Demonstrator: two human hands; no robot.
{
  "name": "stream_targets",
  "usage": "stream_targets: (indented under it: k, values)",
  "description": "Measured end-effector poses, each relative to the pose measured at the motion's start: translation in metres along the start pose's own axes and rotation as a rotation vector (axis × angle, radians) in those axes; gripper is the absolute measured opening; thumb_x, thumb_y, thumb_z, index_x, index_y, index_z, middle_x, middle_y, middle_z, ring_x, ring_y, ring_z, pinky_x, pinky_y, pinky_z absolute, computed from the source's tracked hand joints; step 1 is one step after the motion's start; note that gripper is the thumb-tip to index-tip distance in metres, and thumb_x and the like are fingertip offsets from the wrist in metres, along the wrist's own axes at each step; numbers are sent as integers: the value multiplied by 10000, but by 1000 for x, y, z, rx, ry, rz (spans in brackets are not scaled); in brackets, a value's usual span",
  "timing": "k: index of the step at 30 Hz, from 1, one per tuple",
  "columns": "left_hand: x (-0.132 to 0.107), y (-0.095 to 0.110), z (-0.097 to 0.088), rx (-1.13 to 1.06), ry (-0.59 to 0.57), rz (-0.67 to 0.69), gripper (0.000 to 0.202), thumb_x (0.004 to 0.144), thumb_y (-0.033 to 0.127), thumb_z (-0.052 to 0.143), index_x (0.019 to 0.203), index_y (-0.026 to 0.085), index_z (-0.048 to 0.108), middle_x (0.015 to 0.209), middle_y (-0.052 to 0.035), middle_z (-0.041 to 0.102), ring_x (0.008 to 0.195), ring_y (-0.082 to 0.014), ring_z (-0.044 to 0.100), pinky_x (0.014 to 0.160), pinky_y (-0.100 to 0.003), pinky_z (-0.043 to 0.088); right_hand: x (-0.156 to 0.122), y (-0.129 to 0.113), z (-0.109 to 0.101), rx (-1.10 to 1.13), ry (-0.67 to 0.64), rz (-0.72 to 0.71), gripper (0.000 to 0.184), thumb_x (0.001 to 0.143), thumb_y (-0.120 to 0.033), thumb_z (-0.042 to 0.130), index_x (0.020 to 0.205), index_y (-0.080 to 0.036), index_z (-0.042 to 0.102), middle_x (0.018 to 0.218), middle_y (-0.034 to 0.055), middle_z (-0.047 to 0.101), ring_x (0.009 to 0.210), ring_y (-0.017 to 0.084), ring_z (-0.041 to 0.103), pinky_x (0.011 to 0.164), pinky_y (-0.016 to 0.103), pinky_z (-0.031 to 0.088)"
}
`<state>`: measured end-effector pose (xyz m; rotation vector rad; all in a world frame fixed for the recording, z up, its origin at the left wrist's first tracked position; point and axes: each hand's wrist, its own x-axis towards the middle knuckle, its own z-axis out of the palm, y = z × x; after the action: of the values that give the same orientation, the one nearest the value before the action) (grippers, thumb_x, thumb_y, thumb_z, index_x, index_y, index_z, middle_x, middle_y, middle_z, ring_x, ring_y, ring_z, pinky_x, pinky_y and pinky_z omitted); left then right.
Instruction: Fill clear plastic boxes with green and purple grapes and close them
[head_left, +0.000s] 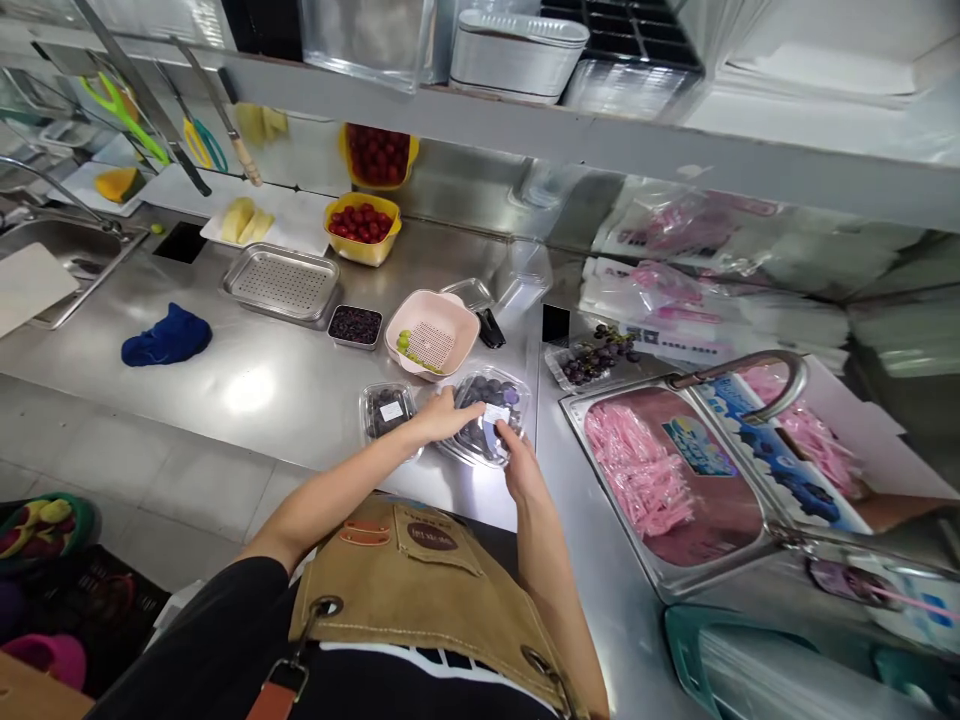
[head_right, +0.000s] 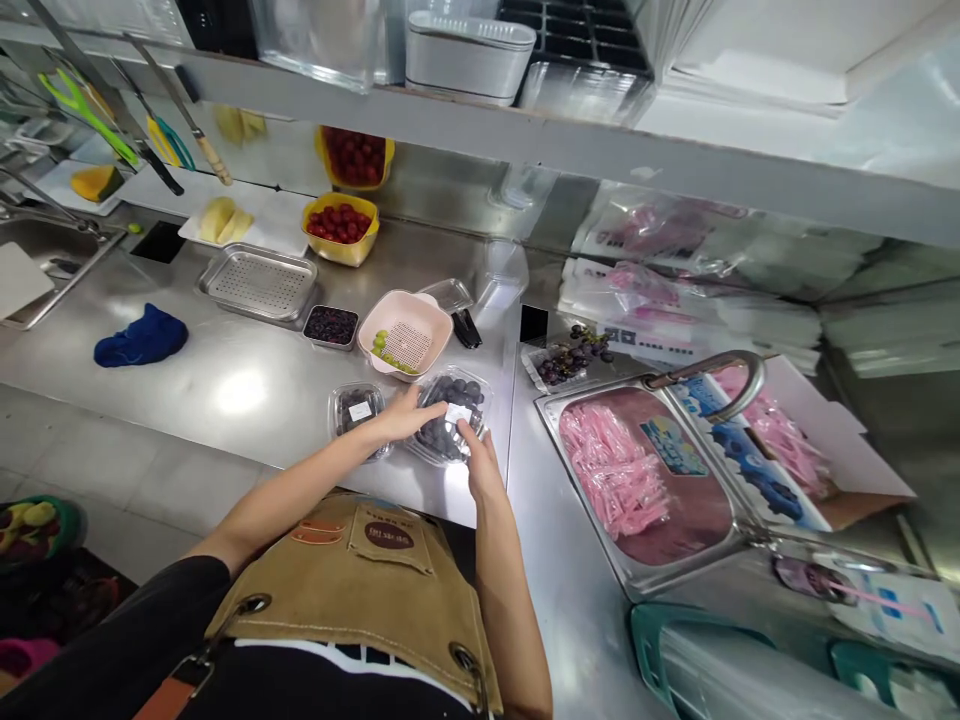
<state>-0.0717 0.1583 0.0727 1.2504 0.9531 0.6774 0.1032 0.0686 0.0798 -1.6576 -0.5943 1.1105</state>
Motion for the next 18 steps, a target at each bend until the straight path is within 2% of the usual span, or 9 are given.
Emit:
stream_targets:
  k: [3, 5, 8, 10, 12, 15, 18]
  values:
    - [-46, 12, -28, 13, 35, 61, 829, 915, 653, 746, 1593, 225, 539, 1641, -181, 546, 1597, -412, 405, 1329, -571, 298, -30, -25, 10, -4, -142, -44, 705, 783, -610, 890, 1369, -267, 699, 1368, 58, 788, 1287, 333, 727, 1070, 456, 613]
    - [-74, 8, -52, -46, 117, 115, 820, 934, 617, 743, 1619, 241, 495, 1664, -158, 518, 1596, -380, 403, 1349, -548, 271, -44, -38, 32, -67, -297, -59, 662, 836, -607, 872, 1387, -283, 702, 1400, 47, 774, 1345, 330, 693, 1166, 477, 561]
    - [-100, -9, -78, -126, 299, 17, 771, 948, 586, 718, 1585, 214, 493, 1639, -168, 508, 1596, -373, 390, 1359, -549, 248, -47, -43, 73, -154, -480, -57, 655, 844, -676, 845, 1347, -274, 726, 1432, 49, 756, 1418, 327, 635, 1259, 491, 476]
    - [-110, -21, -84, -156, 386, -53, 733, 962, 585, 688, 1558, 200, 503, 1623, -179, 501, 1607, -374, 367, 1361, -549, 241, -41, -38, 91, -189, -523, -26, 741, 814, -765, 821, 1351, -265, 719, 1457, 62, 738, 1453, 337, 601, 1275, 507, 451]
    - [-116, -29, -83, -173, 416, -53, 736, 973, 602, 671, 1565, 205, 491, 1631, -179, 489, 1620, -361, 346, 1366, -535, 235, -33, -32, 96, -253, -523, 0, 815, 814, -852, 759, 1386, -274, 703, 1502, 70, 708, 1464, 343, 582, 1254, 523, 467]
    - [-119, -38, -79, -218, 394, 11, 814, 975, 665, 668, 1617, 224, 433, 1690, -163, 452, 1637, -335, 336, 1375, -495, 231, -20, -29, 89, -304, -569, 9, 848, 866, -935, 613, 1398, -282, 712, 1518, 72, 699, 1459, 337, 584, 1244, 539, 467]
    - [-109, -59, -81, -339, 380, -48, 874, 985, 744, 615, 1657, 242, 372, 1727, -160, 432, 1636, -334, 366, 1356, -490, 292, -9, -35, 82, -211, -629, 65, 858, 819, -965, 630, 1300, -268, 771, 1336, 83, 792, 1358, 348, 671, 1209, 539, 502]
